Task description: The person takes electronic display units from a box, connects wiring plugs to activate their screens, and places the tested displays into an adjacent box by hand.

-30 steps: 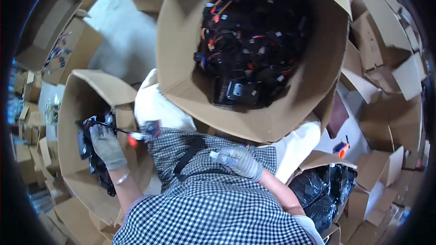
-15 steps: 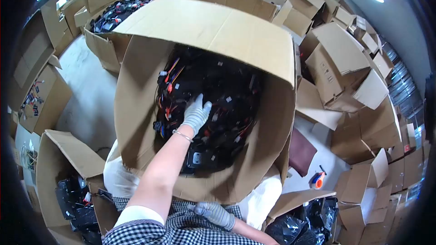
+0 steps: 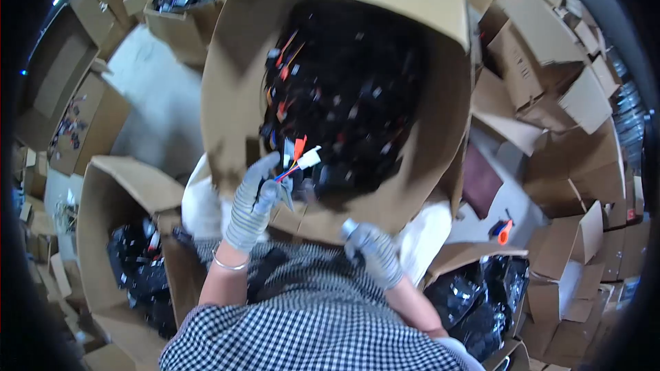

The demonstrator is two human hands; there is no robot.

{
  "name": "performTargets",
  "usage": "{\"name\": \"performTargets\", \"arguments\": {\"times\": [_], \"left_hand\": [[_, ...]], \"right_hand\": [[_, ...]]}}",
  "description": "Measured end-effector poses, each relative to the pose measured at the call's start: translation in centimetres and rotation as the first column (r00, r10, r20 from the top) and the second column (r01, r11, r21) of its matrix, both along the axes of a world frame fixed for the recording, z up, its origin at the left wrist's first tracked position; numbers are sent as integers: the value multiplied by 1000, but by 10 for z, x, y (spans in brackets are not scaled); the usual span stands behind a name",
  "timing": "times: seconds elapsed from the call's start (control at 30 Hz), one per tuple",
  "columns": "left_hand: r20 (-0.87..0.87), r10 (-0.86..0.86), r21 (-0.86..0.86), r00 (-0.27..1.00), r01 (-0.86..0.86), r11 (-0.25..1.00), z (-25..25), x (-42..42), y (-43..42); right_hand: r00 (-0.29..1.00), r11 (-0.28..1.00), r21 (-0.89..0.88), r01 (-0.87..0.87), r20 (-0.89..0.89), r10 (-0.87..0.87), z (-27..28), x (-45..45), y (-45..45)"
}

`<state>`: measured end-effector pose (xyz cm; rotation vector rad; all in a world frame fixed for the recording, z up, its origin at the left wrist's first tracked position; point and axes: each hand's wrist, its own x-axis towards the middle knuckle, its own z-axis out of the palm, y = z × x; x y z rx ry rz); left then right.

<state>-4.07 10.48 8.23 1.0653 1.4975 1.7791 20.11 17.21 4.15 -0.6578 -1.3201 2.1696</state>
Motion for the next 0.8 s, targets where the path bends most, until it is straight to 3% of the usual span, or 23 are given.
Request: {"name": "performTargets", "arguments": {"times": [0.07, 0.1, 0.2, 0.3, 0.4, 0.47, 0.53, 0.6, 0.67, 0.7, 0.8], "left_hand": [[-307, 51, -84, 950, -80, 993, 11, 0, -28], [-375, 53, -4, 925, -59, 998, 11, 3, -37], [-514, 10, -47, 858, -40, 998, 27, 16, -57], [-466, -99, -215, 879, -4, 977, 26, 27, -76], [-476, -192, -376, 858, -1, 927, 28, 39, -89], [-464, -128, -311, 876, -26, 950, 27, 50, -92], [-473, -143, -305, 869, -9, 952, 21, 56, -96], [-407, -218, -411, 887, 35, 911, 21, 54, -101], [-491, -370, -447, 789, 137, 884, 13, 46, -111], [-546, -384, -373, 745, 195, 907, 8, 45, -113], [-554, -415, -433, 721, 176, 884, 4, 49, -123]], "right_hand": [[980, 995, -93, 33, 197, -14, 40, -10, -3], [978, 995, -96, 27, 210, -6, 53, -13, -6], [972, 995, -97, -9, 233, 32, 75, -16, -12], [964, 986, 34, -162, 221, 151, 79, -19, -14], [952, 967, 22, -252, 187, 244, 73, -19, -20], [943, 959, 19, -284, 188, 276, 76, -23, -25], [924, 919, -217, -329, 128, 360, 67, -25, -35], [876, 903, -155, -401, 224, 427, 62, -24, -37], [762, 802, -288, -524, 264, 592, 67, -22, -30], [767, 780, -345, -522, 211, 606, 63, -21, -34], [670, 657, -451, -605, 158, 725, 46, -22, -30]]}}
